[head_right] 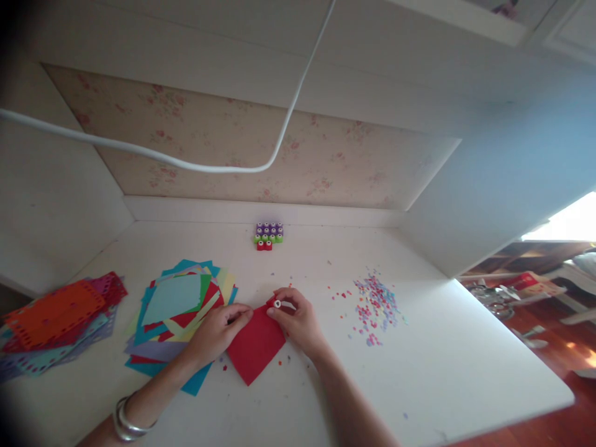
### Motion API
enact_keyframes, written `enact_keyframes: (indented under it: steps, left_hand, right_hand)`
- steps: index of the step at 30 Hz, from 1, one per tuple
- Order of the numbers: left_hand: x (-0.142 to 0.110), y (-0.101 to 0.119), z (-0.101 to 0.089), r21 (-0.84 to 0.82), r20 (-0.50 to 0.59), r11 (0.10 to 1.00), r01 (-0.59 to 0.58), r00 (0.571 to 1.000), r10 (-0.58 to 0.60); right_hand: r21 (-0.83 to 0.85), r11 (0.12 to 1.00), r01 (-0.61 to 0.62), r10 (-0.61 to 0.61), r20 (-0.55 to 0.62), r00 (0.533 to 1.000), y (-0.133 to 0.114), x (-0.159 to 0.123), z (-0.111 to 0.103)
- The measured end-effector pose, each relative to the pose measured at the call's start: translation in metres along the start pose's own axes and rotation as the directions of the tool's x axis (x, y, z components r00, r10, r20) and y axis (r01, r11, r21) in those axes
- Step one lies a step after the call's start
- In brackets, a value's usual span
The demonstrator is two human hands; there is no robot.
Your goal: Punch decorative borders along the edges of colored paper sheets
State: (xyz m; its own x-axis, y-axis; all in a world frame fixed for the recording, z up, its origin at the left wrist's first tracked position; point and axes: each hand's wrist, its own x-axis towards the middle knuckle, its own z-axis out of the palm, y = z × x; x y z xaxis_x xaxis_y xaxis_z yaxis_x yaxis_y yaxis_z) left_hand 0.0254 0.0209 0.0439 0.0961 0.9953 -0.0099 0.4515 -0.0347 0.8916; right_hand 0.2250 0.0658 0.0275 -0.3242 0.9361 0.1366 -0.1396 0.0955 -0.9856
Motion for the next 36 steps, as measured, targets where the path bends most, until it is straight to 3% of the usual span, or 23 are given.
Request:
enact_keyframes:
  steps: [24, 36]
  left_hand:
    - [-0.0008, 0.0004, -0.0014, 0.0, -0.026, 1.0, 0.024, 0.999, -0.024]
    - [-0.0018, 0.0022, -0.0013, 0.049, -0.025, 0.999, -0.01, 1.0, 0.011]
  right_hand:
    - [0.007, 0.999, 0.042, -0.042, 0.008, 0.999, 0.0017, 0.0004, -0.0011]
    - [-0.165, 0.981, 0.101, -0.101, 0.007, 0.995, 0.004, -0.0026, 0.0037]
